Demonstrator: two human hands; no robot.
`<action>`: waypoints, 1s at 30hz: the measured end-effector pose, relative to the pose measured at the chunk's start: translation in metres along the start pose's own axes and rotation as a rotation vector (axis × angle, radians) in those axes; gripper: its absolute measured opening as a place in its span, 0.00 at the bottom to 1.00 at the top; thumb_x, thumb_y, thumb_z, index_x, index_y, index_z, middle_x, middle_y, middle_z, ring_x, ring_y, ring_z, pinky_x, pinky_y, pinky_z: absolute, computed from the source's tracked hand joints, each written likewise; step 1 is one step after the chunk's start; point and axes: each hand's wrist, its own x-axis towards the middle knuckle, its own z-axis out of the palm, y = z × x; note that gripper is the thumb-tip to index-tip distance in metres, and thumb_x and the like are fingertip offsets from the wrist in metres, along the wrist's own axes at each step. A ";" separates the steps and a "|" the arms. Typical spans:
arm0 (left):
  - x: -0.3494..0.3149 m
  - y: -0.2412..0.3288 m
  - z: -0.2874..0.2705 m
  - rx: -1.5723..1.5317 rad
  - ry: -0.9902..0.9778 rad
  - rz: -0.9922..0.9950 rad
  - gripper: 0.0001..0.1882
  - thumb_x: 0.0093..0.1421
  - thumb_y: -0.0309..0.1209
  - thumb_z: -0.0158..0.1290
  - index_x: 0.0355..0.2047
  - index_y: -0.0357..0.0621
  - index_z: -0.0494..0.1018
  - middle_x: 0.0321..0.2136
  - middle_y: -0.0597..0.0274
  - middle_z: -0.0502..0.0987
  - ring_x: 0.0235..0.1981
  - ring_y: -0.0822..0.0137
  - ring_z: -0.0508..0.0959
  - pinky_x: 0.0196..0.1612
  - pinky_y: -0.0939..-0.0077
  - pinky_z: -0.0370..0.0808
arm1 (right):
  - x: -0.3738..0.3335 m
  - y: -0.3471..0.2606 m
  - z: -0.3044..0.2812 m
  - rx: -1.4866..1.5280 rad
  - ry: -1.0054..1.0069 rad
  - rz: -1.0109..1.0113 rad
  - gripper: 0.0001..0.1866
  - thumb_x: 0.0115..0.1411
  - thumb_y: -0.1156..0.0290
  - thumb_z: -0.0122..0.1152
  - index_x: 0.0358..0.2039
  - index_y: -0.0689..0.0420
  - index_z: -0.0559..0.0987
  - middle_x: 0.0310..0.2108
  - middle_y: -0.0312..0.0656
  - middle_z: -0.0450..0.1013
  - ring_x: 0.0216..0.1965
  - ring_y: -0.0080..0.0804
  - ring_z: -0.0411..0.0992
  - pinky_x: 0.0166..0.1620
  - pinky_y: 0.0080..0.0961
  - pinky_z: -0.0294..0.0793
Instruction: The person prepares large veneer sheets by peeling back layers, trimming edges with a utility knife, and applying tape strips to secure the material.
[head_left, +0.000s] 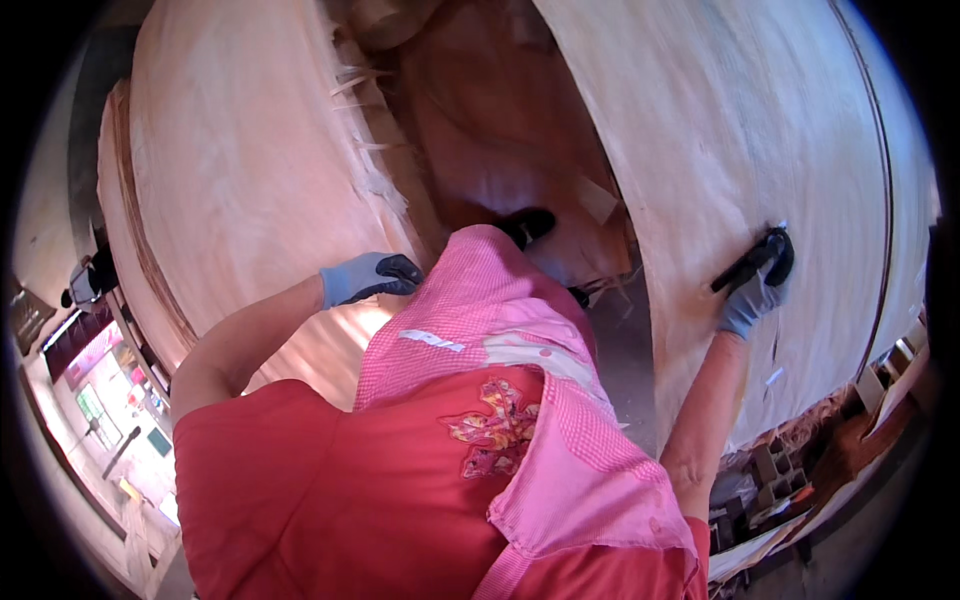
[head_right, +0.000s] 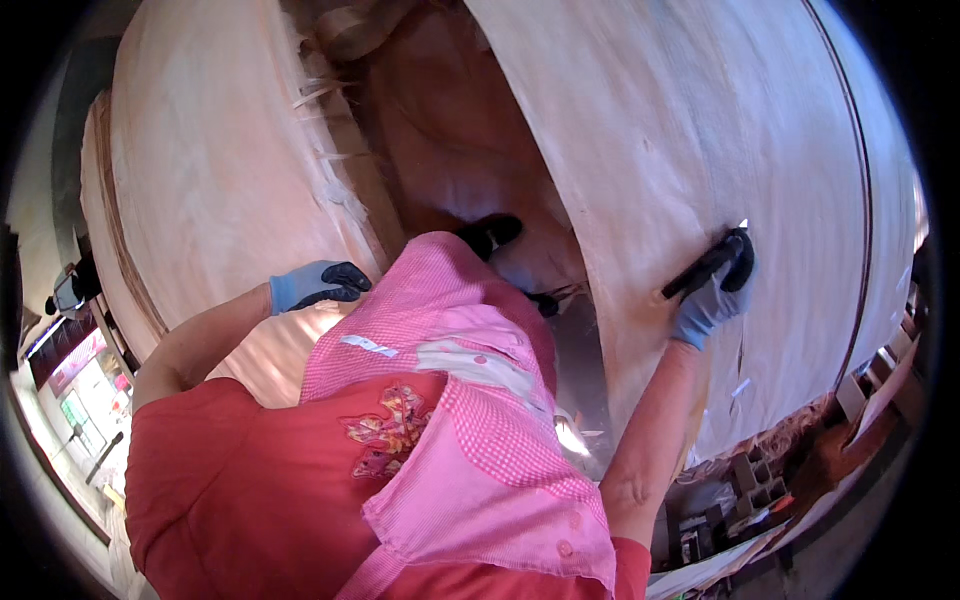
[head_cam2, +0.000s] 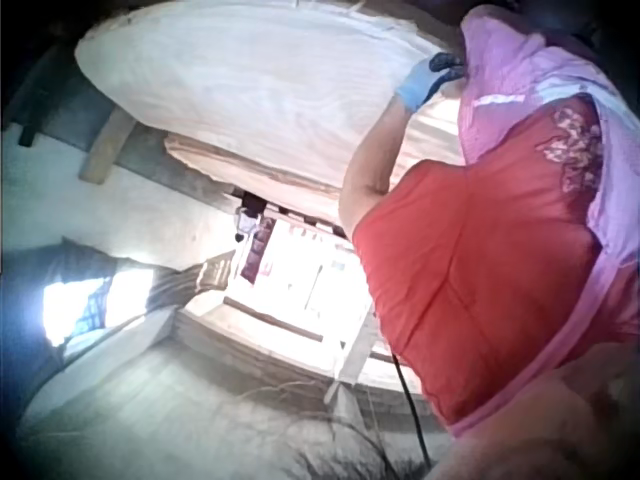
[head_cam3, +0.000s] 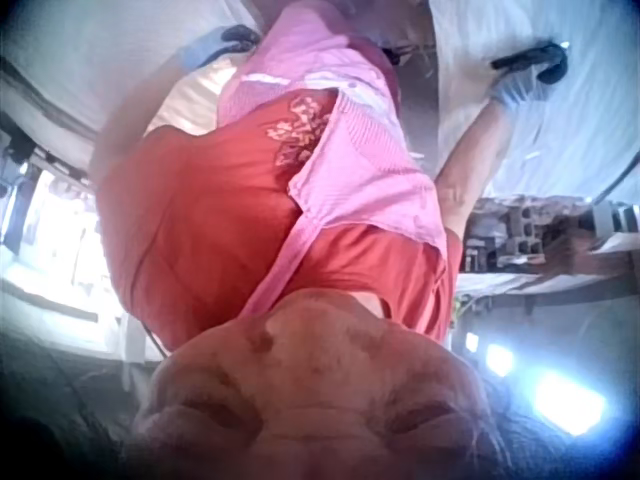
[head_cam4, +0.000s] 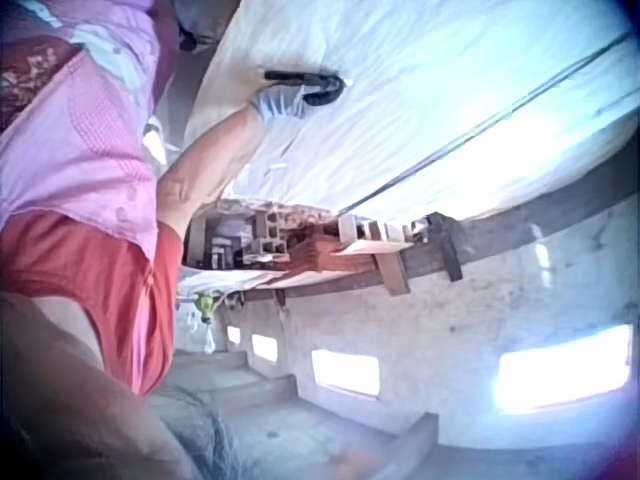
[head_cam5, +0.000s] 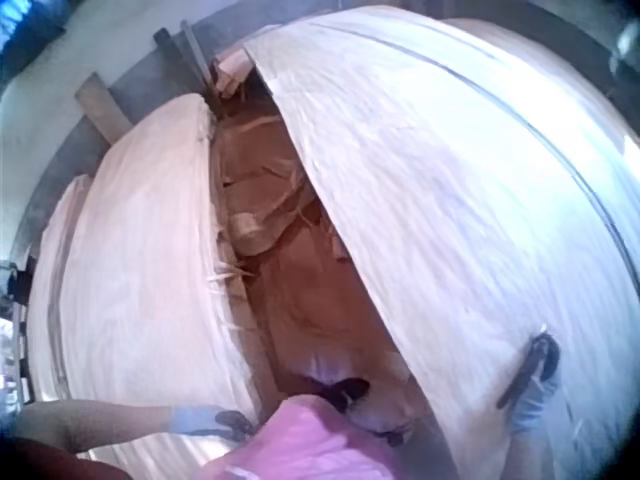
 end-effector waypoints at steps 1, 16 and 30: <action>0.005 0.009 -0.003 0.032 0.104 0.012 0.18 0.61 0.29 0.56 0.51 0.38 0.72 0.48 0.58 0.77 0.51 0.67 0.74 0.57 0.71 0.69 | 0.000 0.000 -0.004 -0.019 0.016 -0.009 0.12 0.67 0.74 0.50 0.47 0.63 0.76 0.42 0.41 0.76 0.41 0.27 0.73 0.48 0.26 0.73; 0.177 0.292 0.229 0.343 0.012 1.101 0.26 0.57 0.23 0.53 0.57 0.33 0.64 0.55 0.45 0.69 0.57 0.54 0.70 0.60 0.65 0.65 | -0.067 -0.051 -0.114 0.194 0.046 0.192 0.14 0.58 0.79 0.56 0.46 0.60 0.78 0.26 0.42 0.77 0.23 0.22 0.74 0.28 0.21 0.72; 0.282 0.258 0.451 1.628 0.297 1.165 0.35 0.61 0.42 0.49 0.67 0.47 0.54 0.69 0.51 0.48 0.70 0.47 0.45 0.69 0.50 0.36 | -0.382 0.076 -0.383 0.146 0.693 0.792 0.10 0.62 0.78 0.56 0.44 0.62 0.77 0.29 0.33 0.74 0.23 0.17 0.69 0.27 0.18 0.71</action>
